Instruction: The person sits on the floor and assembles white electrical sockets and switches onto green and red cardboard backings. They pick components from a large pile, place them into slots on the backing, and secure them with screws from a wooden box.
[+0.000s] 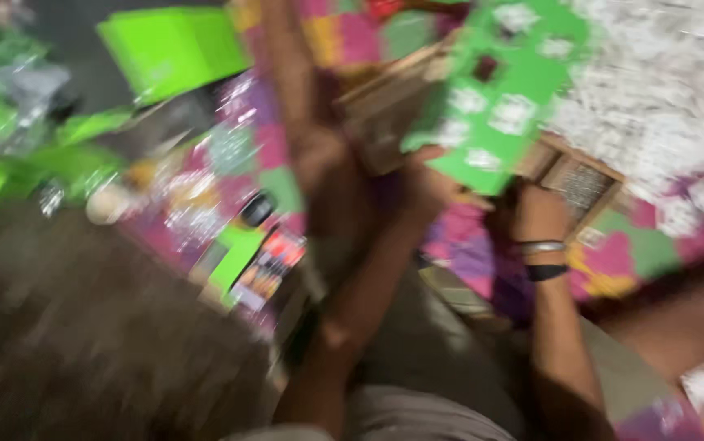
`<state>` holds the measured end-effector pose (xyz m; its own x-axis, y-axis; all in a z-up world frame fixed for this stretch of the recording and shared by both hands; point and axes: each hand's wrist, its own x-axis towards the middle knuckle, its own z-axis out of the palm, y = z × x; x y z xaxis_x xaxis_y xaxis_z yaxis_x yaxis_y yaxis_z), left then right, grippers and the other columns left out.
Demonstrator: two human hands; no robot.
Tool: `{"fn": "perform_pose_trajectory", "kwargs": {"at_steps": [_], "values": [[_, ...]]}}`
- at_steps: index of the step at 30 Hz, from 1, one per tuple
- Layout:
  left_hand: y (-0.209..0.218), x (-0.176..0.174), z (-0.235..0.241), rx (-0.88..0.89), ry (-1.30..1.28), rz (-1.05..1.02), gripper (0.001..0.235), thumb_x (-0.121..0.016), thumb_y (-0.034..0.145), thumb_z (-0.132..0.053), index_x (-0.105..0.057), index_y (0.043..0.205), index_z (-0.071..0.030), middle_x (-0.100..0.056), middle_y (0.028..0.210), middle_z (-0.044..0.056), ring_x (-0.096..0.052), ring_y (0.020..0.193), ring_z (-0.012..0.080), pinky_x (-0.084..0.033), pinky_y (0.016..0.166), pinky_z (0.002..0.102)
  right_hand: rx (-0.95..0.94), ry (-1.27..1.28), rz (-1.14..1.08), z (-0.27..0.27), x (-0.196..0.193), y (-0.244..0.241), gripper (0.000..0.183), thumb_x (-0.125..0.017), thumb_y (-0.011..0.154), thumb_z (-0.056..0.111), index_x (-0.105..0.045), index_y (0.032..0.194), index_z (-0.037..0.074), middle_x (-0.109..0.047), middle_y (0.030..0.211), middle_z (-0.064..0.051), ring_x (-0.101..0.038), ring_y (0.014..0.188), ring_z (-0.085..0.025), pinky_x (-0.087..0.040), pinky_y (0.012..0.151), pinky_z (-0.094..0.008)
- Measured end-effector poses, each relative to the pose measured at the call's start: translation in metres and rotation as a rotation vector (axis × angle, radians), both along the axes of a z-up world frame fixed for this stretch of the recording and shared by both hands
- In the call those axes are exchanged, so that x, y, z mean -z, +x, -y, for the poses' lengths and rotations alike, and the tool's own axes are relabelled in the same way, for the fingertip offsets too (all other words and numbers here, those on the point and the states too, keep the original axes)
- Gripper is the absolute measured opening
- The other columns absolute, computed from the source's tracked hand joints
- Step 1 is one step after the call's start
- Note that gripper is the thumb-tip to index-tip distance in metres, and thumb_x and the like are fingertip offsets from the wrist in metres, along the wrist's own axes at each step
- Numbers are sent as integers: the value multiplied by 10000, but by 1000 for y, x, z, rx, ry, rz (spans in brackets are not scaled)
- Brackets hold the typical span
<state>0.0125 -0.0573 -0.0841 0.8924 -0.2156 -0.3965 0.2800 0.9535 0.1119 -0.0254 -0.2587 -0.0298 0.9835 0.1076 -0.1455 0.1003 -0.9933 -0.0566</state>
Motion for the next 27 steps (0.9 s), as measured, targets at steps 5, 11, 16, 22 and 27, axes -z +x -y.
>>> {"fn": "perform_pose_trajectory", "kwargs": {"at_steps": [5, 11, 16, 22, 27], "values": [[15, 51, 54, 233, 48, -4, 265, -632, 926, -372, -638, 954, -109, -605, 723, 112, -560, 507, 261, -468, 396, 443, 43, -229, -172, 30, 69, 38, 397, -706, 943, 438, -789, 993, 53, -752, 929, -252, -746, 836, -448, -603, 691, -526], [6, 72, 77, 109, 673, 117, 172, -615, 951, -235, -643, 1076, -121, -624, 806, 97, -547, 589, 233, -449, 413, 445, -49, -158, -95, 51, 87, 37, 302, -644, 963, 329, -741, 1010, 46, -739, 908, -256, -721, 814, -440, -586, 731, -528], [19, 73, 72, 79, -11, 91, 215, -588, 1042, -276, -632, 1047, -66, -665, 1048, 104, -646, 972, 242, -553, 844, 402, -33, 30, 9, 28, 47, 3, 275, -761, 982, 332, -784, 966, 59, -733, 889, -235, -703, 851, -436, -574, 777, -508], [0, 33, 38, 28, 470, 167, 291, -648, 951, -247, -629, 1192, -85, -639, 1109, 167, -614, 964, 433, -509, 772, 749, 91, 566, 249, 1, 3, -19, 111, -806, 911, 63, -793, 1015, 26, -770, 1005, -152, -750, 877, -254, -580, 818, -361], [-11, -1, 11, 255, -112, 100, 462, -549, 936, -273, -559, 1331, -34, -636, 1266, 172, -614, 1153, 419, -516, 864, 733, 358, 1035, 281, -3, -38, -19, 139, -790, 955, 32, -787, 1093, 12, -759, 956, -97, -691, 807, -139, -534, 718, -268]]}}
